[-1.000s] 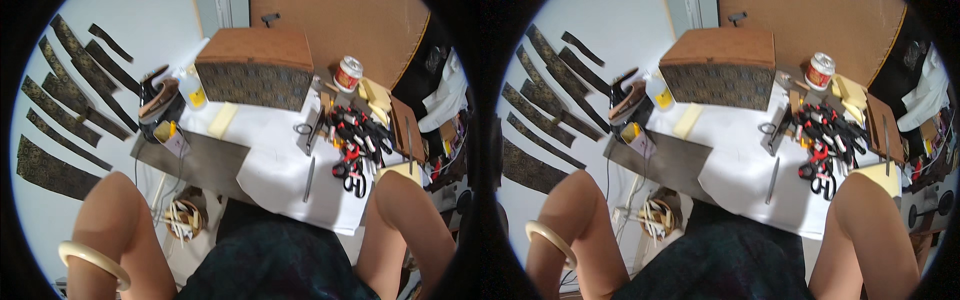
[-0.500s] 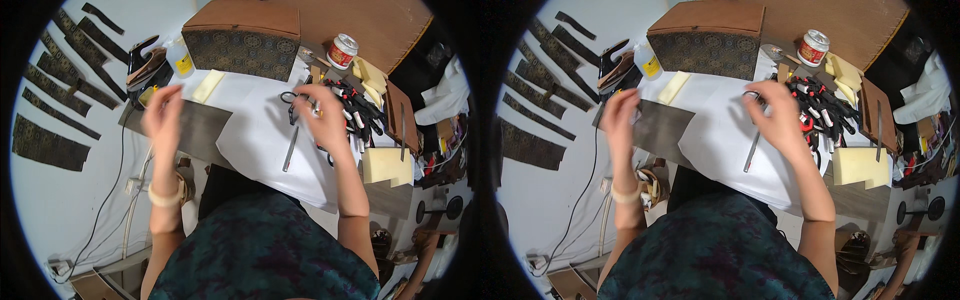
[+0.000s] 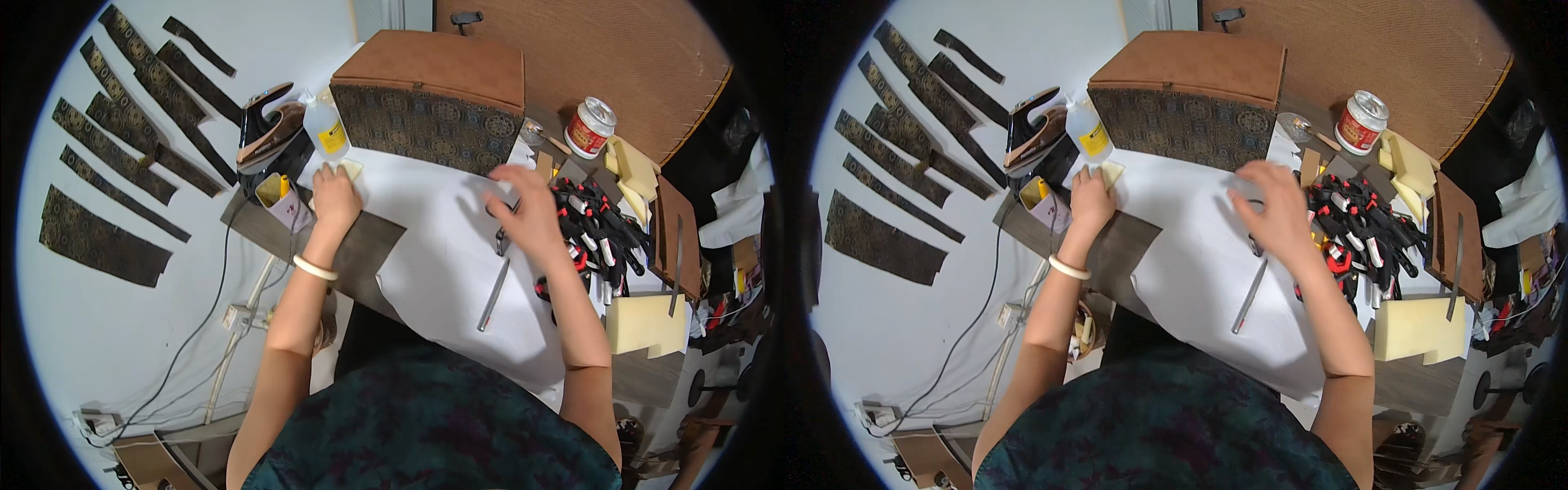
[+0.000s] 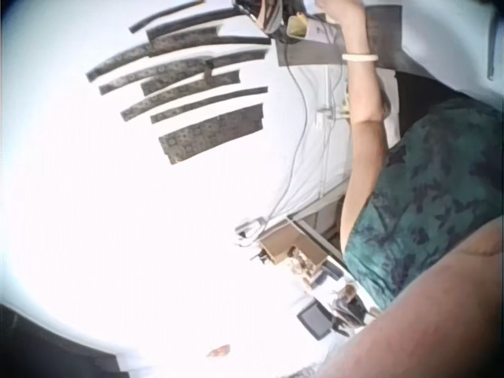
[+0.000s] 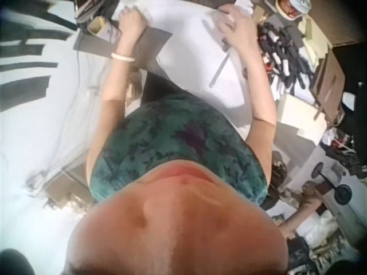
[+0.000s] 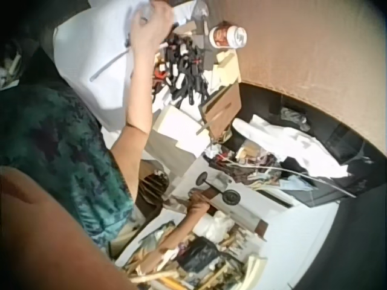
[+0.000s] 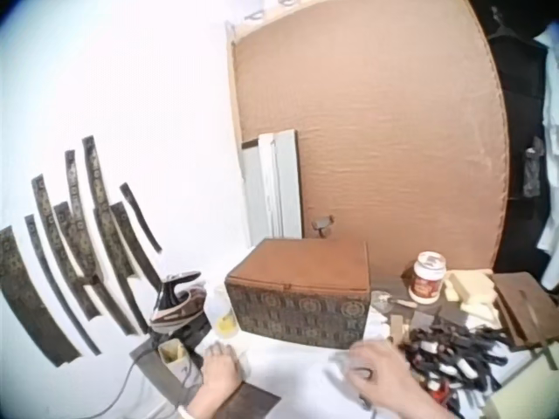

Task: The person uses a utility knife to cut a piece of brown material, then irons it. They place the material into a patterned box, adjust the fit, and apply glue to the edges.

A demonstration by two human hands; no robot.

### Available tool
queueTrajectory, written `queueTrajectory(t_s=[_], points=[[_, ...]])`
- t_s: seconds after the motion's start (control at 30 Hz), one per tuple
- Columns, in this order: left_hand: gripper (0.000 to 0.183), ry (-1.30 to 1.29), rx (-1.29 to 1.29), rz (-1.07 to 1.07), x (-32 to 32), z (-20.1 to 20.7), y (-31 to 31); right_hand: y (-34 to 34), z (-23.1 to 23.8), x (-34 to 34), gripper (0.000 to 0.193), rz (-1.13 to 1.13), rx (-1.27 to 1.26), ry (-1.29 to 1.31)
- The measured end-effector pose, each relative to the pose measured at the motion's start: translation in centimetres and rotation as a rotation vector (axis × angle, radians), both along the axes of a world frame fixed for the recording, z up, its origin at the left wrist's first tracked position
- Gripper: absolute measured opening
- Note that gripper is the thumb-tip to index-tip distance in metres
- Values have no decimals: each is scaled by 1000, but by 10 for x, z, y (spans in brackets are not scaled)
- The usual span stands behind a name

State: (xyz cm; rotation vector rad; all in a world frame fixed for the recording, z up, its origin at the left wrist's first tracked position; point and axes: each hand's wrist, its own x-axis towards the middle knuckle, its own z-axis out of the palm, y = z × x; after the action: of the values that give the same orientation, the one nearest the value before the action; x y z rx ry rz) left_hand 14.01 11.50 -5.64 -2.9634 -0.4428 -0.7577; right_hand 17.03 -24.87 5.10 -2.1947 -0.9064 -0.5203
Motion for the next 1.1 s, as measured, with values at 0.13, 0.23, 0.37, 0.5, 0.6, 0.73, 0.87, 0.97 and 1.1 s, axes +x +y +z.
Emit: queueTrajectory(t_s=[0.13,0.23,0.37,0.5,0.6,0.73,0.87,0.97,1.1], points=[[47,-600,-616,-299,57,98,2,-1,16,76,47,-242,555,215],[57,-675,-1037,-237,129,136,47,17,33,133,53,-292,930,564],[58,-470,-1325,-184,198,119,59,8,-14,195,59,-334,1129,820],[47,-611,-1249,-207,196,91,58,15,-24,92,25,-317,491,57],[40,-657,-1308,-217,202,92,55,15,-49,-6,27,-110,-173,-25],[38,-696,-1274,-147,209,94,44,-17,-74,-16,15,-178,-741,-196],[37,-709,-1275,-152,208,91,49,-42,-82,25,13,-364,-673,-296],[37,-701,-1255,-146,209,93,50,-48,-76,58,15,-405,-596,-167],[38,-658,-1231,-115,202,99,41,-37,-88,93,19,-625,-774,-210]])
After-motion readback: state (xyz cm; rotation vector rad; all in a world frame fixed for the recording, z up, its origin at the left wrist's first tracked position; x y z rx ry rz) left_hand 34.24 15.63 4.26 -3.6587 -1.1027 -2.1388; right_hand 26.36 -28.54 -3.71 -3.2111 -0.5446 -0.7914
